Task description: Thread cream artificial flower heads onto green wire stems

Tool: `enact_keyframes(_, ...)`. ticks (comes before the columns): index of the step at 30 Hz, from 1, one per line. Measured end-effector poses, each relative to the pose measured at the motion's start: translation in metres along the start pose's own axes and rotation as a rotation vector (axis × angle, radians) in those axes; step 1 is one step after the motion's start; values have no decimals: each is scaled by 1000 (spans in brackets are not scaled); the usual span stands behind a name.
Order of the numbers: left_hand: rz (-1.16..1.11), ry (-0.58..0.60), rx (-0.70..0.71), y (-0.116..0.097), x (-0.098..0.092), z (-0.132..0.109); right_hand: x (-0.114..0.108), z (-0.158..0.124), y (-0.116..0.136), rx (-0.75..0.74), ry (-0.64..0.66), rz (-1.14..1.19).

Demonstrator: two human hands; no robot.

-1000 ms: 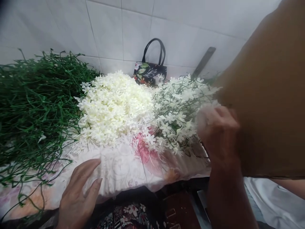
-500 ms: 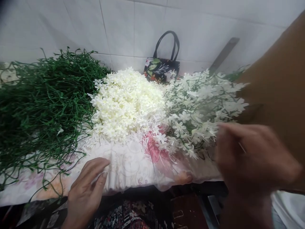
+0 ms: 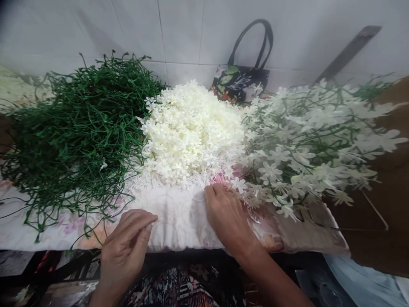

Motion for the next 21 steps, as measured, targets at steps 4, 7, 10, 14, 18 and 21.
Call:
enact_keyframes(4, -12, 4, 0, 1, 0, 0, -7, -5, 14, -126, -125, 185)
enact_keyframes(7, -6, 7, 1, 2, 0, 1, -12, -4, 27, -236, -164, 278)
enact_keyframes(10, 57, 21, -7, 2, 1, 10, -16, -2, 32, -278, -197, 313)
enact_keyframes(14, 290, 21, -48, 2, 0, 41, -14, 1, 24, -240, -256, 383)
enact_keyframes(18, 493, 50, -222, 15, 1, 79, -8, 3, 18, -237, -281, 443)
enact_keyframes(21, 551, 107, -394, 33, 7, 94, -7, 2, 17, -253, -294, 471)
Point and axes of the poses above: each hand's wrist, its own z-axis towards the middle knuckle, its own x-axis out of the palm, y = z × x, the point moved 8 cm from there along z, towards the middle knuckle, and after that the axes turned 12 degrees about y, right-handed, at the moved point
